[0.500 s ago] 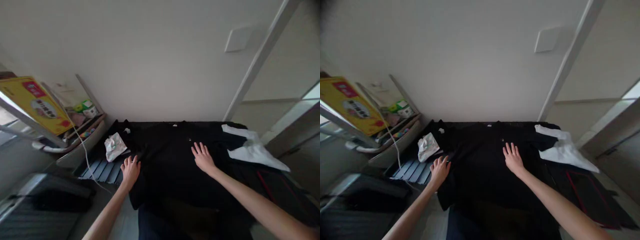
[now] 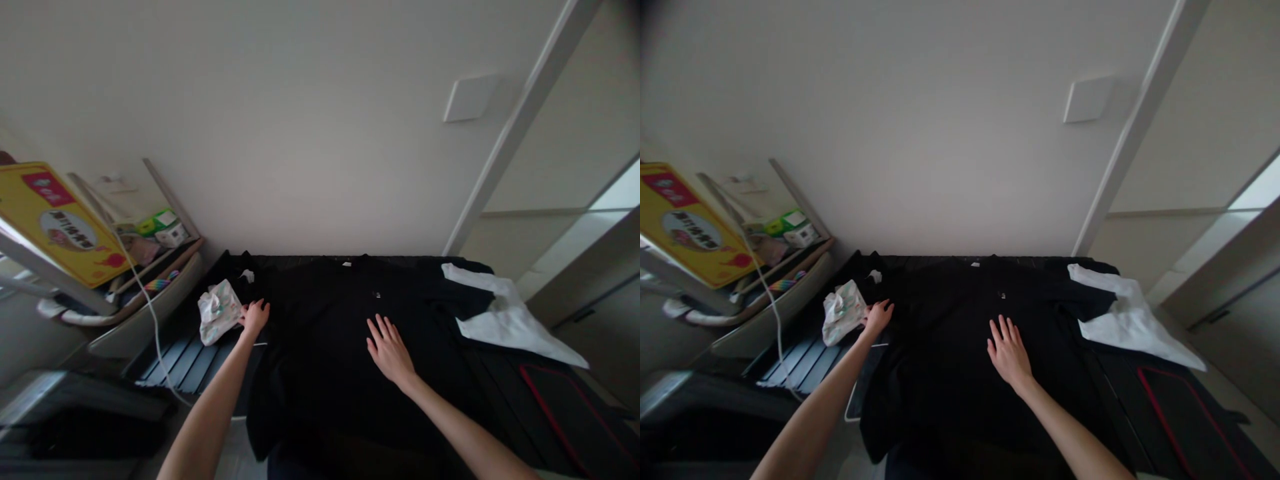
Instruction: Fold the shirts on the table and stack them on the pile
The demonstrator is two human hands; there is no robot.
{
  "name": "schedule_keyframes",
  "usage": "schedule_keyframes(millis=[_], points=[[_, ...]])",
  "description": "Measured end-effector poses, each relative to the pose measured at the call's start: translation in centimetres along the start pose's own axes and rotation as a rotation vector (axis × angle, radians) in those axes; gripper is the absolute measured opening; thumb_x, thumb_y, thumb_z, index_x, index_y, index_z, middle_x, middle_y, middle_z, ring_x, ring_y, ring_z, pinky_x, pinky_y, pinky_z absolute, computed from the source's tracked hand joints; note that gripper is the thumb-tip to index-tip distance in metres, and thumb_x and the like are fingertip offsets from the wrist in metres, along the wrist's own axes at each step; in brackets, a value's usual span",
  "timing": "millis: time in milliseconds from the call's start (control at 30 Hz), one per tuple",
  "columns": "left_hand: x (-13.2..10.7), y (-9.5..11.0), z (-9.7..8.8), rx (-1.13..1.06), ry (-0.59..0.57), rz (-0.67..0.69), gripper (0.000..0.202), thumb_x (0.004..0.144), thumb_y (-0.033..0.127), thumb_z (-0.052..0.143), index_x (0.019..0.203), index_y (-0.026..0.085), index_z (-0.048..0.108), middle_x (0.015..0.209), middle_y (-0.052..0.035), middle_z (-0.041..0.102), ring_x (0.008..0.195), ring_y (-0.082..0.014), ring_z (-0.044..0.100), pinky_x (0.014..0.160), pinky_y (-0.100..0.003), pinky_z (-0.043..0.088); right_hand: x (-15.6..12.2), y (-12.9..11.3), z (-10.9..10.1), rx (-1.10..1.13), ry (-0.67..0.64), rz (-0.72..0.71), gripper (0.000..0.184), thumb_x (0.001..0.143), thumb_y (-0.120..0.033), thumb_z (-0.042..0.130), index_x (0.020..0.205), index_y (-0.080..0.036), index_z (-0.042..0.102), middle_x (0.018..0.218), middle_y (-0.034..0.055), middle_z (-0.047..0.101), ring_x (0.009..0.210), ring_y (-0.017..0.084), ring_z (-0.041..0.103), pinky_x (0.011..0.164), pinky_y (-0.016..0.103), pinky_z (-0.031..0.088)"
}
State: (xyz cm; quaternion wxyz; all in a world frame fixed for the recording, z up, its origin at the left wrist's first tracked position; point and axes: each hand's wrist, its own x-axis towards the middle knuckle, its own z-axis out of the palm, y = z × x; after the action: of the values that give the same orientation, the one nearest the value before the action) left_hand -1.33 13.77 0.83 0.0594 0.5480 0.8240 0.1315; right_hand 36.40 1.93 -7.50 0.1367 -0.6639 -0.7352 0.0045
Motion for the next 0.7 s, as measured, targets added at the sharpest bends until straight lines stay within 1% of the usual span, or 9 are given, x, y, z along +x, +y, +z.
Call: schedule_keyframes(millis=[67, 133, 233, 333, 433, 500, 567, 633, 700], points=[[0.1, 0.4, -0.8, 0.0, 0.055, 0.031, 0.041, 0.091, 0.034, 0.042, 0.125, 0.021, 0.06, 0.135, -0.0124, 0.053, 0.132, -0.0374, 0.033, 0.1, -0.057, 0.035, 0.0, -0.2, -0.2, 0.003, -0.002, 0.005, 0.058, 0.095, -0.043, 0.032, 0.147, -0.017, 0.034, 0.155, 0.0119, 0.026, 0.142, 0.03, 0.021, 0.114, 0.048, 0.023], [0.1, 1.1, -2.0, 0.004, 0.123, 0.057, 0.045, 0.091, 0.028, 0.039, 0.131, 0.018, 0.054, 0.139, -0.0122, 0.05, 0.134, -0.0344, 0.032, 0.104, -0.054, 0.033, 0.1, -0.3, -0.4, 0.009, -0.002, 0.005, 0.058, 0.095, -0.043, 0.031, 0.147, -0.017, 0.034, 0.155, 0.0123, 0.026, 0.142, 0.03, 0.021, 0.114, 0.048, 0.023], [0.4, 2.9, -4.1, -0.012, 0.24, 0.153, 0.05, 0.09, 0.021, 0.038, 0.138, 0.015, 0.046, 0.144, -0.0129, 0.043, 0.125, -0.0291, 0.047, 0.104, -0.046, 0.038, 0.1, -0.4, -0.6, 0.034, 0.001, 0.007, 0.058, 0.095, -0.043, 0.031, 0.147, -0.018, 0.034, 0.155, 0.0111, 0.027, 0.142, 0.03, 0.022, 0.114, 0.049, 0.023], [0.7, 6.4, -6.1, -0.056, 0.327, 0.312, 0.05, 0.088, 0.017, 0.04, 0.138, 0.015, 0.047, 0.144, -0.0112, 0.045, 0.116, -0.0248, 0.057, 0.098, -0.035, 0.046, 0.1, -0.4, -0.8, 0.061, 0.004, 0.014, 0.058, 0.095, -0.043, 0.031, 0.147, -0.018, 0.034, 0.155, 0.0102, 0.026, 0.142, 0.03, 0.021, 0.114, 0.05, 0.022], [0.1, 11.3, -7.2, -0.106, 0.336, 0.479, 0.051, 0.088, 0.015, 0.042, 0.138, 0.02, 0.048, 0.143, -0.006, 0.046, 0.115, -0.0217, 0.058, 0.097, -0.029, 0.048, 0.2, -0.3, -0.9, 0.072, 0.006, 0.016, 0.059, 0.095, -0.044, 0.032, 0.147, -0.017, 0.034, 0.155, 0.0116, 0.025, 0.143, 0.031, 0.02, 0.114, 0.05, 0.021], [-0.6, 14.9, -7.2, -0.162, 0.311, 0.611, 0.053, 0.087, 0.012, 0.042, 0.139, 0.022, 0.047, 0.144, -0.0036, 0.045, 0.117, -0.0197, 0.057, 0.099, -0.026, 0.046, 0.2, -0.3, -1.0, 0.07, 0.005, 0.011, 0.059, 0.095, -0.044, 0.031, 0.147, -0.016, 0.034, 0.155, 0.0127, 0.025, 0.143, 0.031, 0.02, 0.114, 0.05, 0.021], [-1.5, 18.5, -6.5, -0.238, 0.265, 0.731, 0.055, 0.086, 0.008, 0.041, 0.139, 0.022, 0.047, 0.145, -0.003, 0.044, 0.121, -0.0179, 0.054, 0.103, -0.025, 0.043, 0.3, -0.2, -1.1, 0.067, 0.002, 0.006, 0.058, 0.095, -0.044, 0.031, 0.146, -0.016, 0.035, 0.155, 0.0136, 0.025, 0.142, 0.031, 0.02, 0.114, 0.05, 0.022], [-2.4, 21.7, -5.1, -0.304, 0.191, 0.822, 0.057, 0.085, 0.005, 0.039, 0.14, 0.021, 0.046, 0.146, -0.0035, 0.043, 0.125, -0.0164, 0.05, 0.106, -0.025, 0.039, 0.4, -0.2, -1.2, 0.067, 0.001, 0.01, 0.058, 0.095, -0.043, 0.032, 0.146, -0.015, 0.036, 0.155, 0.0139, 0.026, 0.142, 0.031, 0.021, 0.114, 0.049, 0.022], [-3.3, 24.3, -3.1, -0.31, 0.058, 0.893, 0.057, 0.086, 0.006, 0.039, 0.14, 0.024, 0.044, 0.147, -0.0037, 0.043, 0.128, -0.0179, 0.047, 0.108, -0.031, 0.037, 0.5, -0.2, -1.4, 0.067, 0.003, 0.015, 0.057, 0.094, -0.041, 0.033, 0.145, -0.015, 0.038, 0.154, 0.0137, 0.028, 0.142, 0.031, 0.022, 0.114, 0.048, 0.021]])
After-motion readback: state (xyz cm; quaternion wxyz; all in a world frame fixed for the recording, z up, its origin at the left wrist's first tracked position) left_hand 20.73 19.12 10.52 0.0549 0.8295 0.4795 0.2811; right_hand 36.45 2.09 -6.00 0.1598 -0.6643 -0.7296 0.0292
